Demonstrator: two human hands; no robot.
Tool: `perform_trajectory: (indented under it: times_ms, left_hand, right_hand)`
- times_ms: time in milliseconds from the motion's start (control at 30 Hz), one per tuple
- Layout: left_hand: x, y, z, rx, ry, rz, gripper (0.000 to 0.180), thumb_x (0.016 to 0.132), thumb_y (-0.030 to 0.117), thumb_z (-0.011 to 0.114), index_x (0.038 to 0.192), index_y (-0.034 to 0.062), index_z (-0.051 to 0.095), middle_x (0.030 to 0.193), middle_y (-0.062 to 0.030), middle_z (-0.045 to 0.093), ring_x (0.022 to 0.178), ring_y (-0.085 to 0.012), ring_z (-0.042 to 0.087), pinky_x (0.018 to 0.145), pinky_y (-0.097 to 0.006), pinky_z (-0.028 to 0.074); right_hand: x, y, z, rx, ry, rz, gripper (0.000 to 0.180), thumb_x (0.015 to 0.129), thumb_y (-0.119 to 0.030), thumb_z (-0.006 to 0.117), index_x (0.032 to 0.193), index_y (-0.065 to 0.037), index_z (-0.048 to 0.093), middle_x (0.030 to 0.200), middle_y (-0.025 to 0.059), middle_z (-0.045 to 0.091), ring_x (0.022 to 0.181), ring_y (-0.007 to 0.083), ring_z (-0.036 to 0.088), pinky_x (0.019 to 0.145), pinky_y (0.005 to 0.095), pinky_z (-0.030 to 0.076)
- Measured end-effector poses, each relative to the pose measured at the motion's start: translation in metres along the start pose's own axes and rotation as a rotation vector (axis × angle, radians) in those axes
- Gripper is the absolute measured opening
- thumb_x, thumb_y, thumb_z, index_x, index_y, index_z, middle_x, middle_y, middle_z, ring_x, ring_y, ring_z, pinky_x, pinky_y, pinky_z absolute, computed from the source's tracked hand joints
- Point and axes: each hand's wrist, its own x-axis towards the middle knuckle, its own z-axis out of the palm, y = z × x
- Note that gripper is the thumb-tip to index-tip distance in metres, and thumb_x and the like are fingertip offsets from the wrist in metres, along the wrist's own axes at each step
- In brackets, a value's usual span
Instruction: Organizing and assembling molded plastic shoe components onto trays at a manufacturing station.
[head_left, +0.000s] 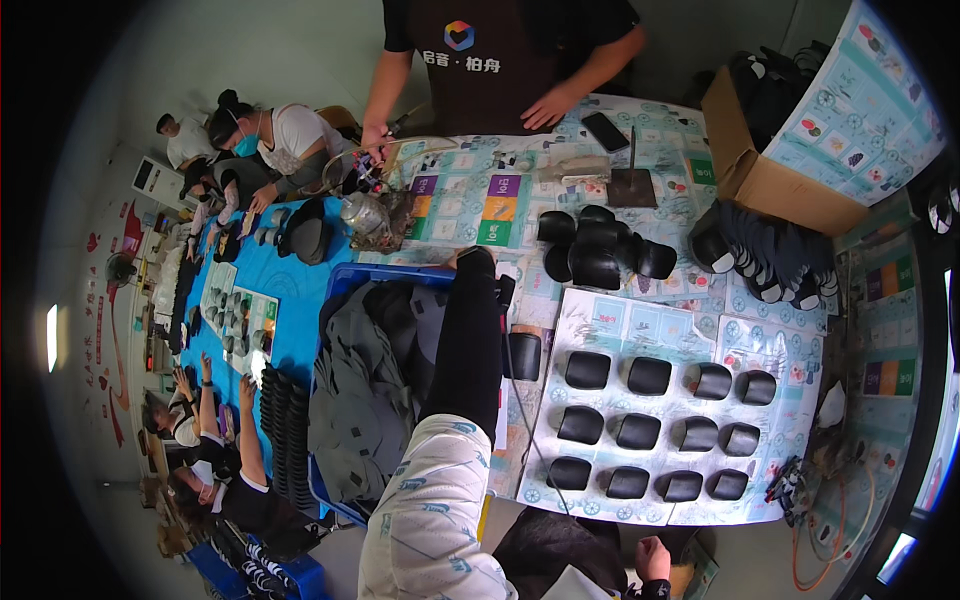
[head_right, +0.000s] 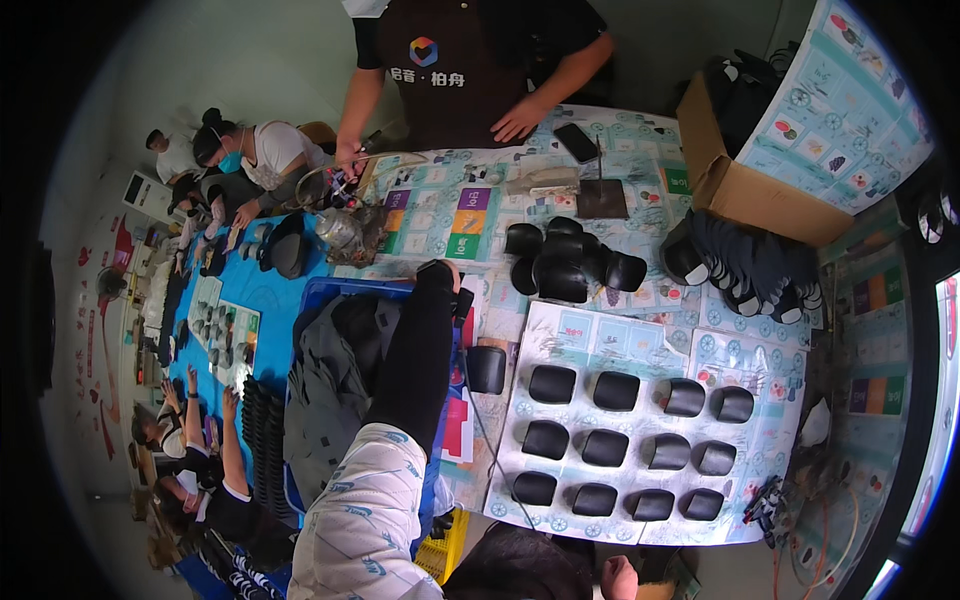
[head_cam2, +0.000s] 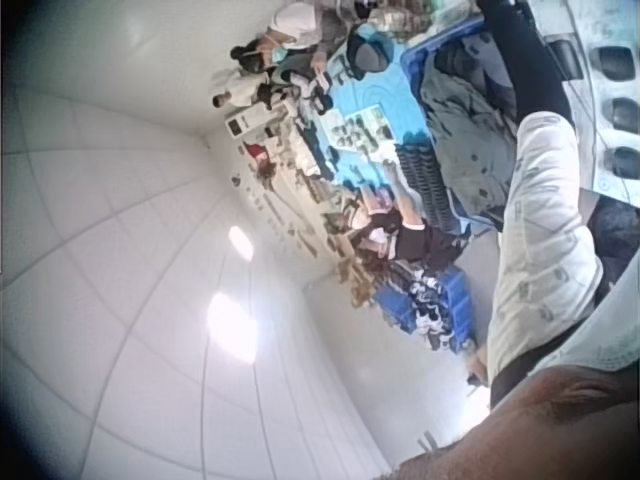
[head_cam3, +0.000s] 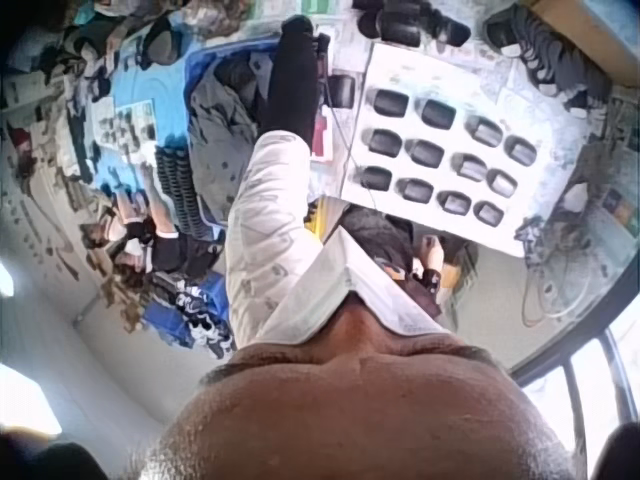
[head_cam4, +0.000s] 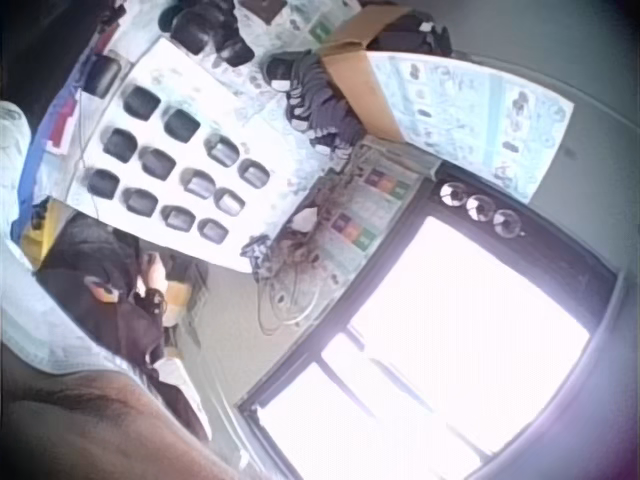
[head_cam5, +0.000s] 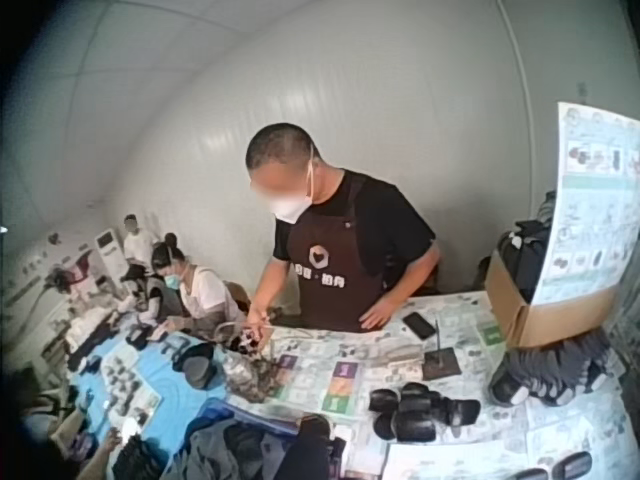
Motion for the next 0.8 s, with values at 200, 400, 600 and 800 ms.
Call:
perform_trajectory:
  times_ms: [200, 400, 600, 800]
  left_hand:
    - [-0.04, 0.017, -0.045, -0.011, -0.304, 0.111, 0.051, 0.072, 0.026, 0.085, 0.119, 0.0092, 0.077, 0.131, -0.0149, 0.071, 0.118, -0.0344, 0.07, 0.097, -0.055, 0.057]
    - [-0.147, 0.018, -0.114, -0.192, 0.341, 0.395, 0.077, 0.07, 0.019, 0.082, 0.134, -0.0021, 0.045, 0.133, -0.0251, 0.055, 0.123, -0.0397, 0.06, 0.101, -0.048, 0.053]
    - [-0.302, -0.03, -0.095, -1.237, -0.308, 0.778, 0.099, 0.085, 0.011, 0.082, 0.162, 0.0091, 0.02, 0.132, -0.0154, 0.054, 0.117, -0.0216, 0.063, 0.098, -0.034, 0.053]
    - [-0.35, -0.048, -0.029, -0.885, 0.44, 0.607, 0.083, 0.074, 0.016, 0.088, 0.14, -0.0029, 0.041, 0.13, -0.023, 0.052, 0.126, -0.0377, 0.055, 0.107, -0.041, 0.046]
  right_hand:
    - [-0.002, 0.009, 0.016, 0.027, 0.04, 0.007, 0.017, 0.092, -0.021, 0.068, 0.092, -0.004, 0.072, 0.081, 0.0165, 0.073, 0.076, 0.0343, 0.073, 0.071, 0.0446, 0.058]
    - [0.003, -0.023, 0.006, 0.067, 0.026, 0.007, 0.016, 0.093, -0.019, 0.068, 0.094, -0.004, 0.071, 0.083, 0.0182, 0.073, 0.077, 0.0362, 0.072, 0.071, 0.0443, 0.057]
    - [0.015, -0.029, -0.003, 0.111, 0.03, 0.02, 0.016, 0.093, -0.019, 0.068, 0.094, -0.003, 0.071, 0.086, 0.0193, 0.073, 0.081, 0.0372, 0.072, 0.073, 0.0457, 0.057]
    - [0.019, -0.041, -0.01, 0.021, 0.019, -0.117, 0.02, 0.094, -0.02, 0.065, 0.097, -0.001, 0.07, 0.088, 0.0209, 0.072, 0.082, 0.0393, 0.071, 0.075, 0.047, 0.057]
